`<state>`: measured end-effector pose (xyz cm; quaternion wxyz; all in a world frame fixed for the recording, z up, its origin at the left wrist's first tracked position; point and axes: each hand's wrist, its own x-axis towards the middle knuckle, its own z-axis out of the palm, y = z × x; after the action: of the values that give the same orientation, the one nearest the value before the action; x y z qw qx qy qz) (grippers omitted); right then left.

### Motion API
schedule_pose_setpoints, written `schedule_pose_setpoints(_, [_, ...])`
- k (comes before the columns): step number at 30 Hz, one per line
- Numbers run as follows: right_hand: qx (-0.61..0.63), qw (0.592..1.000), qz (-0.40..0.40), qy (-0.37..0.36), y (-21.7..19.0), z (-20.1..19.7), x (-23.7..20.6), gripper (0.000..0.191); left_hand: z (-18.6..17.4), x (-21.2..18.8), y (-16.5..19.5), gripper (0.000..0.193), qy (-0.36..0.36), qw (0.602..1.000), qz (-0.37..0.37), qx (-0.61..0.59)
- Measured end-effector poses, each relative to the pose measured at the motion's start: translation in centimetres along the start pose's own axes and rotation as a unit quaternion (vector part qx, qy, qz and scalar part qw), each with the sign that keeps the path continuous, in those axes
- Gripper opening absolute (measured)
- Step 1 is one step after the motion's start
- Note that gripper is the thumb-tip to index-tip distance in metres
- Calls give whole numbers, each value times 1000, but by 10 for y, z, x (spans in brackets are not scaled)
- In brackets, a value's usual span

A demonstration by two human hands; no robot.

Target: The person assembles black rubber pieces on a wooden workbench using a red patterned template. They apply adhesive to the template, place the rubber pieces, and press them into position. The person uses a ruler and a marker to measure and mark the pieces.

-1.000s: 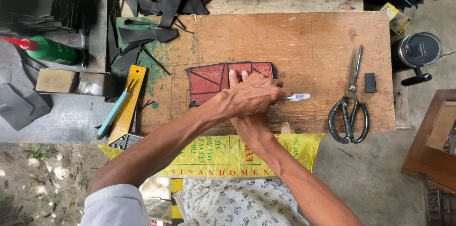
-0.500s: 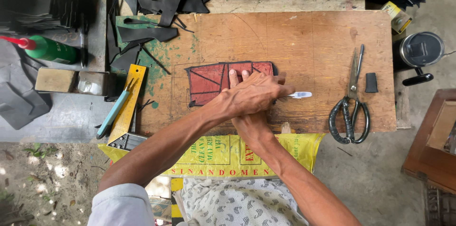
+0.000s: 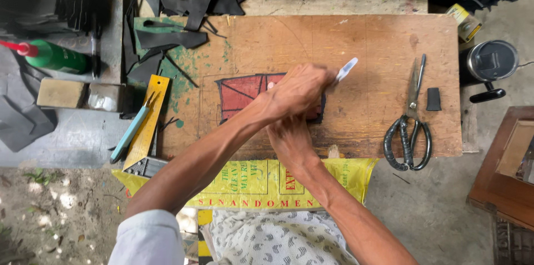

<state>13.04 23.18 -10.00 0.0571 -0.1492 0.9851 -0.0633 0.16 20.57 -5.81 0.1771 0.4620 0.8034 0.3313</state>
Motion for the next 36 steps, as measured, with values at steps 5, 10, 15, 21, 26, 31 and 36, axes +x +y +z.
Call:
schedule_pose_setpoints(5, [-13, 999, 4, -31, 0, 3, 0, 55, -1, 2, 1, 16, 1, 999, -32, 17])
schedule_pose_setpoints(10, [6, 1000, 10, 4, 1, -2, 2, 56, -6, 7, 3, 22, 62, 997, -46, 15])
schedule_pose_setpoints(15, [-7, 1000, 13, 8, 0, -12, 5, 60, -6, 10, -2, 23, 77, 996, -46, 5])
schedule_pose_setpoints(21, [27, 999, 18, -6, 12, -42, 17, 66, -44, -21, -7, 23, 214, 968, -103, -84])
schedule_pose_setpoints(26, [170, 980, -32, 98, 38, -74, 30, 74, -108, -126, -25, 17, 284, 911, -280, -107])
schedule_pose_setpoints(31, [218, 970, -62, 87, 45, -87, 50, 81, -115, -187, -42, 29, 287, 882, -374, 17])
schedule_pose_setpoints(36, [197, 980, -14, 32, 45, -99, 70, 84, -97, -200, -58, 38, 255, 846, -468, 28])
